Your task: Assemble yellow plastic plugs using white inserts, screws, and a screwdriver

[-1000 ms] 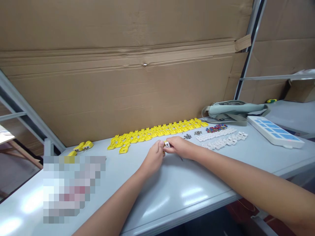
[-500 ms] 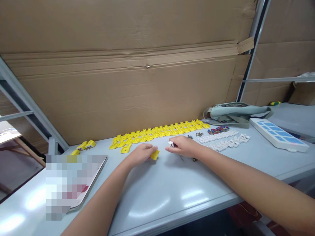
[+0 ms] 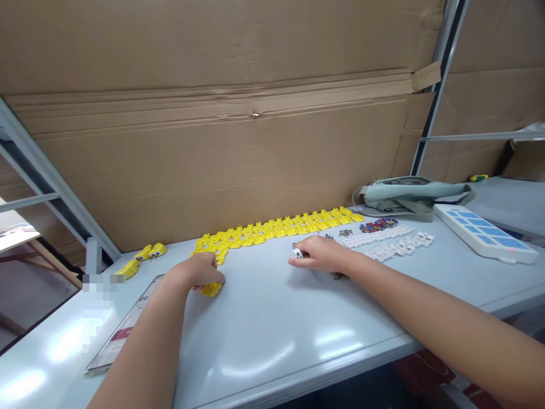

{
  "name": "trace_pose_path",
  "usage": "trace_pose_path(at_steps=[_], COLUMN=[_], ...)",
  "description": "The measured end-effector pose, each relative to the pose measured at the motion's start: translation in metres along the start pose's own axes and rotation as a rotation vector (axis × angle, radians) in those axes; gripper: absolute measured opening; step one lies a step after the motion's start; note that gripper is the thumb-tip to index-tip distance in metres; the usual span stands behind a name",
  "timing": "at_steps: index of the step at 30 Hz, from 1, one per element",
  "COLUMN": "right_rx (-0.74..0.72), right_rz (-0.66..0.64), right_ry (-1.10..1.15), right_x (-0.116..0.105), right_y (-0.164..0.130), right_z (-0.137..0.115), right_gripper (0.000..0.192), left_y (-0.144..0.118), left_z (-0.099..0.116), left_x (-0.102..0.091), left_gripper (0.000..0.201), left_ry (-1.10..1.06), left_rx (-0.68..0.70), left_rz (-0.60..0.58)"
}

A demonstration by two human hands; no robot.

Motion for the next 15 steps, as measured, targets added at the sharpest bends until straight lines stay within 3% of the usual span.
trace_pose_path(at_steps=[7,15], right_rx=[-0.011,-0.015], right_rz=[-0.042,-0.062], right_ry=[-0.018,-0.035], right_x=[0.000,0.001], right_y=[0.000,-0.002], right_z=[-0.001,-0.001], right_gripper=[0.038,0.039], left_y=[0.001,0.008], left_z=[-0.009,-0.008], left_x=[-0.010,-0.012], left_gripper=[0.041,0.038], left_ry=[-0.059,-0.016], left_rx=[-0.029,0.055], left_rz=[0.095,0.168])
Point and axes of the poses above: each hand's wrist, its own y-axis towards the middle knuckle, its own x-axis out of the palm, z = x × y, the point moved 6 cm from there along y, towards the middle knuckle, and after that the axes turned 5 degrees about -y, right-handed, at the moved point
